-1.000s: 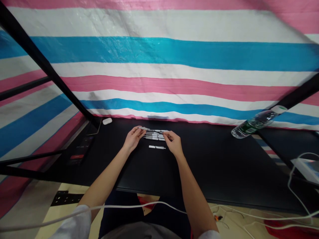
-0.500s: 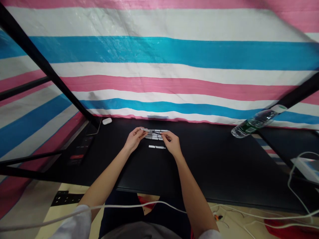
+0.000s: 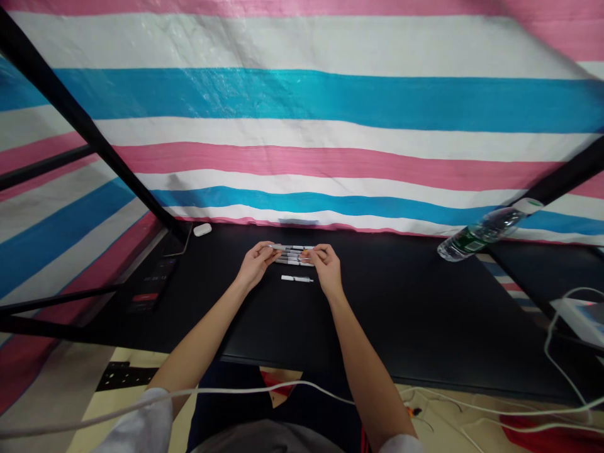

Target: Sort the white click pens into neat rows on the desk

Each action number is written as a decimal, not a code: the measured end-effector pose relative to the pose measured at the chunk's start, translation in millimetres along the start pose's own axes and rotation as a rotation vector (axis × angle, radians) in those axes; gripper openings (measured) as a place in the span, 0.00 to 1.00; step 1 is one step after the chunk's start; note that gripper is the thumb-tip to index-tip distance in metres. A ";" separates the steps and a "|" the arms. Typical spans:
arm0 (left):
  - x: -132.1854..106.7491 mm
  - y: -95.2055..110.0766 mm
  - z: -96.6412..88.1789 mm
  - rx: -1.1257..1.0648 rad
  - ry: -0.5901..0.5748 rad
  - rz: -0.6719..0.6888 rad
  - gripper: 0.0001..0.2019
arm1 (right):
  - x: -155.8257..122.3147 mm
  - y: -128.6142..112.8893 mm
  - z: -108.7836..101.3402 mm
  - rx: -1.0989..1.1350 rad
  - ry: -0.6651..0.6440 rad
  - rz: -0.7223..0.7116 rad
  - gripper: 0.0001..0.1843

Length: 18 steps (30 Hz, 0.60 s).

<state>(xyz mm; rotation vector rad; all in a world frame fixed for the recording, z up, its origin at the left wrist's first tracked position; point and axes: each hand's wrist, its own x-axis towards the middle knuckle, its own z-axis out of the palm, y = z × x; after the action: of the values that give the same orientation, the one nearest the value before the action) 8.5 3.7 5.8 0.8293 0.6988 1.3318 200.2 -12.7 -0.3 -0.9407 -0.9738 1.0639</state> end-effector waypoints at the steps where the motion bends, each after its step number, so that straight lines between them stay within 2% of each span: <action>1: 0.1 0.1 -0.4 0.003 0.001 0.006 0.14 | 0.2 -0.2 0.1 0.009 0.025 0.009 0.20; 6: 1.0 -0.6 -2.2 0.017 0.003 0.024 0.15 | 0.5 -3.7 1.0 0.019 0.095 0.040 0.21; 10: 1.8 -0.4 -1.7 0.015 0.035 0.043 0.16 | -1.3 -6.2 3.8 0.092 0.082 0.064 0.21; 18: 1.3 -0.5 -1.0 0.011 0.032 0.017 0.16 | -1.0 -4.2 3.8 0.084 0.101 0.090 0.21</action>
<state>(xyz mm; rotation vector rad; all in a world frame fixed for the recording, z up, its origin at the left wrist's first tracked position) 8.1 5.0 5.0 0.8257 0.7260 1.3596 197.5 -14.1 4.5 -0.9672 -0.8040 1.1127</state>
